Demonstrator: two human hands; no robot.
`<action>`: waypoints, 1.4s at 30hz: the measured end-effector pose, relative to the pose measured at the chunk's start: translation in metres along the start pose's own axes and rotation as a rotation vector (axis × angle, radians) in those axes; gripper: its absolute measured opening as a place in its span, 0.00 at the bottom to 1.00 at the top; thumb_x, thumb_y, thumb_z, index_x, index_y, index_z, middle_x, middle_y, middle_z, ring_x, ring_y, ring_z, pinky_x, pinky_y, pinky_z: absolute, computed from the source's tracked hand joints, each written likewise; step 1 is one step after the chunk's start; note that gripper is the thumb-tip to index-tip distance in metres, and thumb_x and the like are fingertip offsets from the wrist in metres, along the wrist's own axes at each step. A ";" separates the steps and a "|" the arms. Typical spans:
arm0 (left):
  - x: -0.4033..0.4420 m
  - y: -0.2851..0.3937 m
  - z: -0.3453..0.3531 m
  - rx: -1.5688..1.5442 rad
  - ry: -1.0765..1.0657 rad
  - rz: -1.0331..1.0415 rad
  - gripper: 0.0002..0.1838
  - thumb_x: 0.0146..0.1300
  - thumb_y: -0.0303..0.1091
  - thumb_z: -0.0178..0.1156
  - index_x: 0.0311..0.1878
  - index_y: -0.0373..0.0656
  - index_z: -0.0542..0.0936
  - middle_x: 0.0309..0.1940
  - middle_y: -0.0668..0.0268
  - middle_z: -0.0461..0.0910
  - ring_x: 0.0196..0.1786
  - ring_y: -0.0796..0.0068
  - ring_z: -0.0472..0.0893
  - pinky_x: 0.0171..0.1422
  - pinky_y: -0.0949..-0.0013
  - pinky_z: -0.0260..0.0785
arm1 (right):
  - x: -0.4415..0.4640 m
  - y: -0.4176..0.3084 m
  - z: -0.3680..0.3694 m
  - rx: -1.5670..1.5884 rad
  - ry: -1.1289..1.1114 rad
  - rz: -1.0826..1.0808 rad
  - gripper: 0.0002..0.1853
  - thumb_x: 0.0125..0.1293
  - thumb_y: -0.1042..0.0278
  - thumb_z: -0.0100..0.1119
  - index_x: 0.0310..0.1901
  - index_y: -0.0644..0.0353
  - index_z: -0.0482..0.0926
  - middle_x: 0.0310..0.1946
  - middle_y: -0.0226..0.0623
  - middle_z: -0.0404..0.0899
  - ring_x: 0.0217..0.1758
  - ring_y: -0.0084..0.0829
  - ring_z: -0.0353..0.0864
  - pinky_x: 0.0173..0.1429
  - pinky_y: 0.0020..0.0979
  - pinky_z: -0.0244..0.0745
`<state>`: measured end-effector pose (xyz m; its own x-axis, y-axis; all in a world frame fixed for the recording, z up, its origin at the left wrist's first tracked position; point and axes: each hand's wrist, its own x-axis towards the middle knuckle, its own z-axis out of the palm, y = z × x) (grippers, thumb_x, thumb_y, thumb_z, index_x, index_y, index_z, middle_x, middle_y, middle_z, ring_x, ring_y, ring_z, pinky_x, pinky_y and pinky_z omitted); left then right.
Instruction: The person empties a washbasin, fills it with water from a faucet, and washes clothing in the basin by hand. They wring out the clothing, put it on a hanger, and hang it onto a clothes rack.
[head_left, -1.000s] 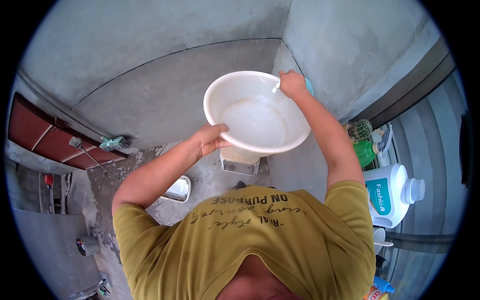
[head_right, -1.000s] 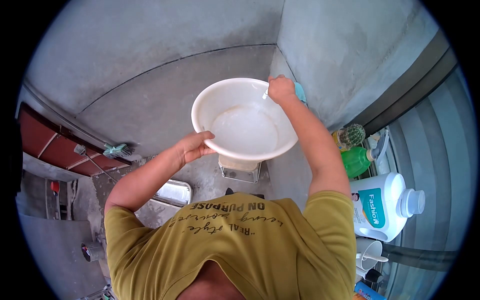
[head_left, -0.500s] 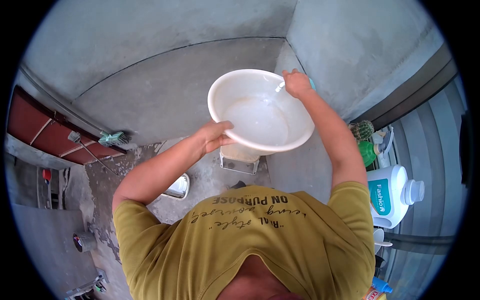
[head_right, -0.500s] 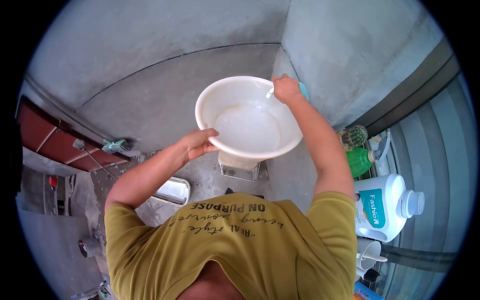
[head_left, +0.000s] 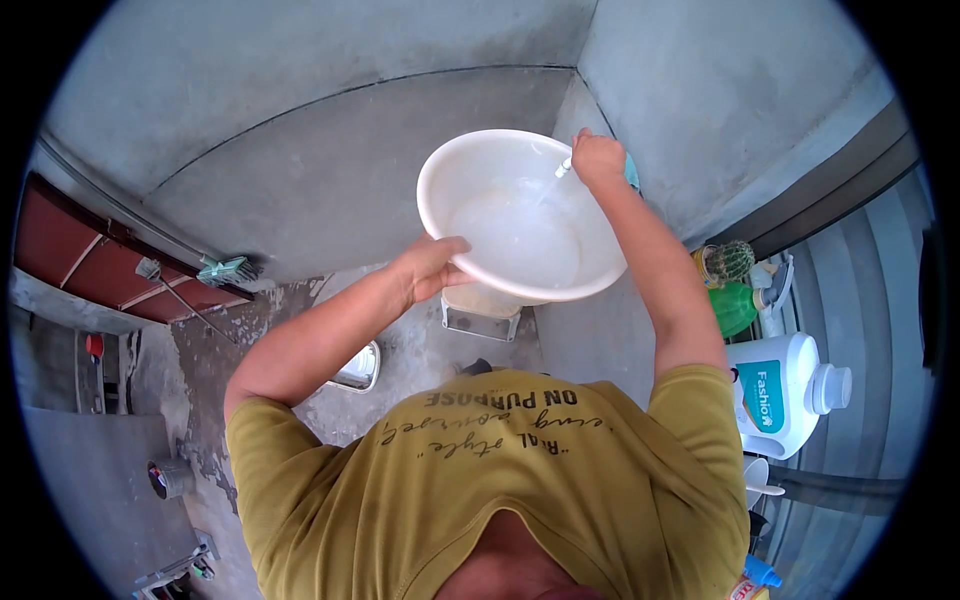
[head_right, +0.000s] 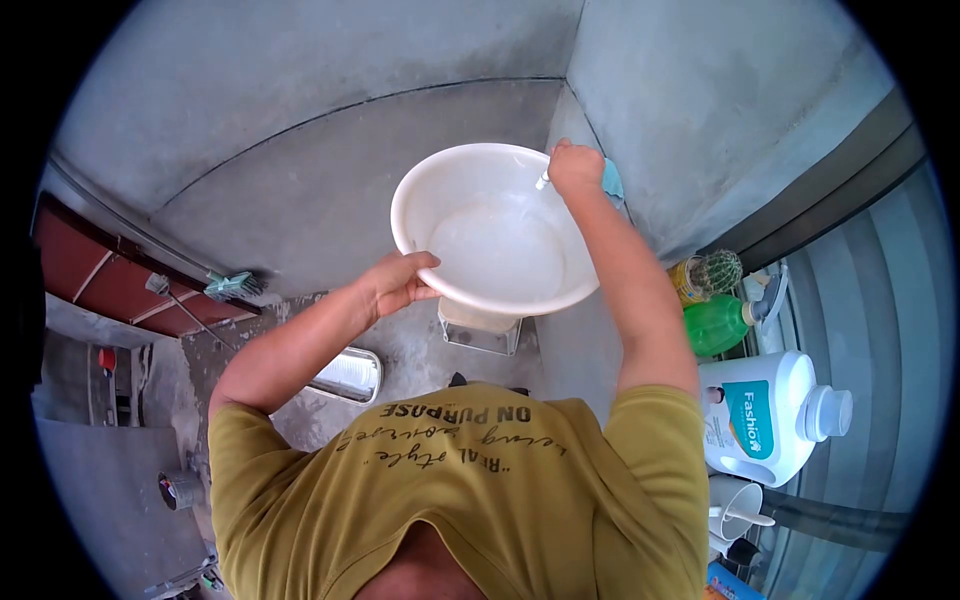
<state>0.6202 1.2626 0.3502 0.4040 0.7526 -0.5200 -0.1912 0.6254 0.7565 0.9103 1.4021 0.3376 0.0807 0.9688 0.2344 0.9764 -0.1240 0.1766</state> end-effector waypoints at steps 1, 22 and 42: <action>0.000 0.001 0.001 0.003 -0.002 0.004 0.25 0.61 0.24 0.51 0.61 0.29 0.57 0.52 0.50 0.71 0.48 0.60 0.81 0.49 0.66 0.81 | -0.001 0.003 0.001 -0.001 0.025 -0.035 0.16 0.69 0.54 0.43 0.38 0.57 0.76 0.29 0.38 0.83 0.35 0.37 0.83 0.39 0.37 0.75; -0.001 0.000 0.004 0.000 0.008 0.015 0.27 0.62 0.23 0.50 0.64 0.34 0.55 0.55 0.50 0.69 0.50 0.59 0.79 0.52 0.62 0.80 | -0.004 0.008 -0.016 -0.002 -0.030 -0.147 0.16 0.69 0.56 0.40 0.39 0.58 0.75 0.30 0.41 0.83 0.36 0.40 0.83 0.40 0.40 0.75; -0.005 -0.006 0.004 -0.153 0.051 0.028 0.40 0.54 0.15 0.49 0.69 0.50 0.46 0.60 0.49 0.63 0.58 0.50 0.74 0.49 0.53 0.81 | 0.000 0.007 -0.007 -0.071 0.010 -0.197 0.16 0.71 0.56 0.37 0.39 0.59 0.72 0.28 0.51 0.81 0.33 0.51 0.82 0.37 0.49 0.74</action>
<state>0.6227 1.2543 0.3494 0.3518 0.7770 -0.5221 -0.3375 0.6255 0.7035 0.9162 1.3999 0.3460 -0.1130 0.9737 0.1976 0.9566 0.0529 0.2865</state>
